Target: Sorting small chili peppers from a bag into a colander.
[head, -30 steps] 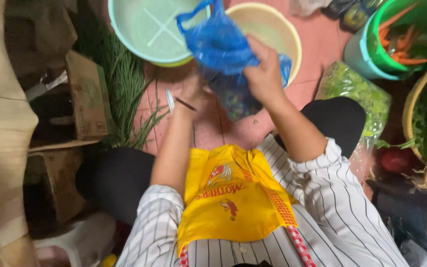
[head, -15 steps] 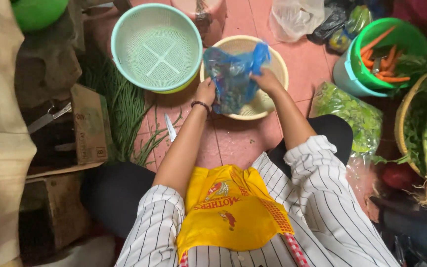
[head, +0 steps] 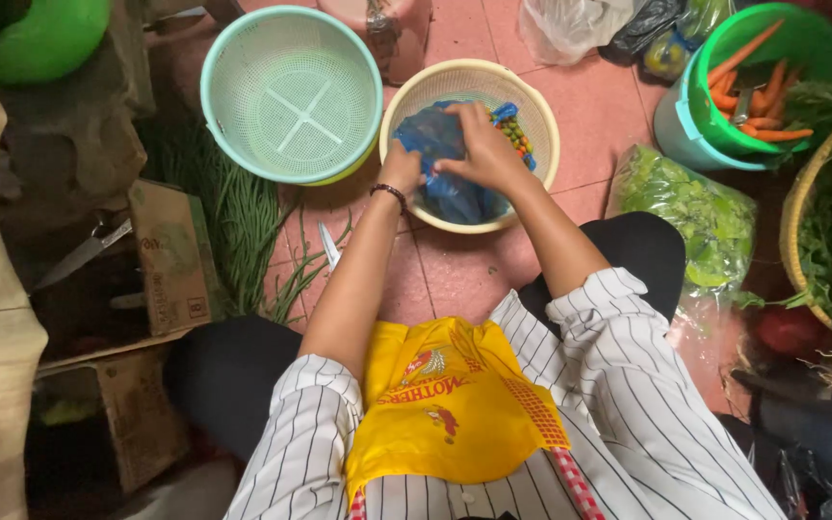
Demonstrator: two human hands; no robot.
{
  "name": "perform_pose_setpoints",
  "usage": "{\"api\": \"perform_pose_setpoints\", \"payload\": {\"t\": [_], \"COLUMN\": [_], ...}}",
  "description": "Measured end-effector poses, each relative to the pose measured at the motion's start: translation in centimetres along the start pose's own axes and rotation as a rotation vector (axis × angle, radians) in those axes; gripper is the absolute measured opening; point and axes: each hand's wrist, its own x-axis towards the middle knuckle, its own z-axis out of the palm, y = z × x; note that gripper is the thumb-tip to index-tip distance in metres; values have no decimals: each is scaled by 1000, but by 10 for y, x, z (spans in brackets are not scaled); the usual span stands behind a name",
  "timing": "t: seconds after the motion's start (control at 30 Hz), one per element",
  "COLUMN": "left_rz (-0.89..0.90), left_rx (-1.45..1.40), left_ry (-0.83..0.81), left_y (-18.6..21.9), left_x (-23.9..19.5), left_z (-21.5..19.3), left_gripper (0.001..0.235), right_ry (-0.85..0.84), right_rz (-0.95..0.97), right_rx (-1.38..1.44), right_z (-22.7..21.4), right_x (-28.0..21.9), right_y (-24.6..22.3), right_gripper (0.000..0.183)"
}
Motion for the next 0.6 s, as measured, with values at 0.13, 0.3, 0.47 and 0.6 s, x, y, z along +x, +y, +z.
{"api": "perform_pose_setpoints", "payload": {"t": [0.13, 0.3, 0.47, 0.6], "left_rz": [-74, 266, 664, 626], "left_rx": [-244, 449, 1095, 1111], "left_ry": [-72, 145, 342, 314], "left_y": [-9, 3, -36, -39], "left_x": [19, 23, 77, 92], "left_z": [-1, 4, -17, -24], "left_gripper": [36, 37, 27, 11], "right_ry": [-265, -29, -63, -15], "right_rz": [130, 34, -135, -205], "right_rx": [-50, -140, -95, -40], "right_z": [-7, -12, -38, -53], "right_x": [-3, -12, -15, -17], "right_y": [-14, 21, -4, -18], "right_gripper": [61, 17, 17, 16]}}
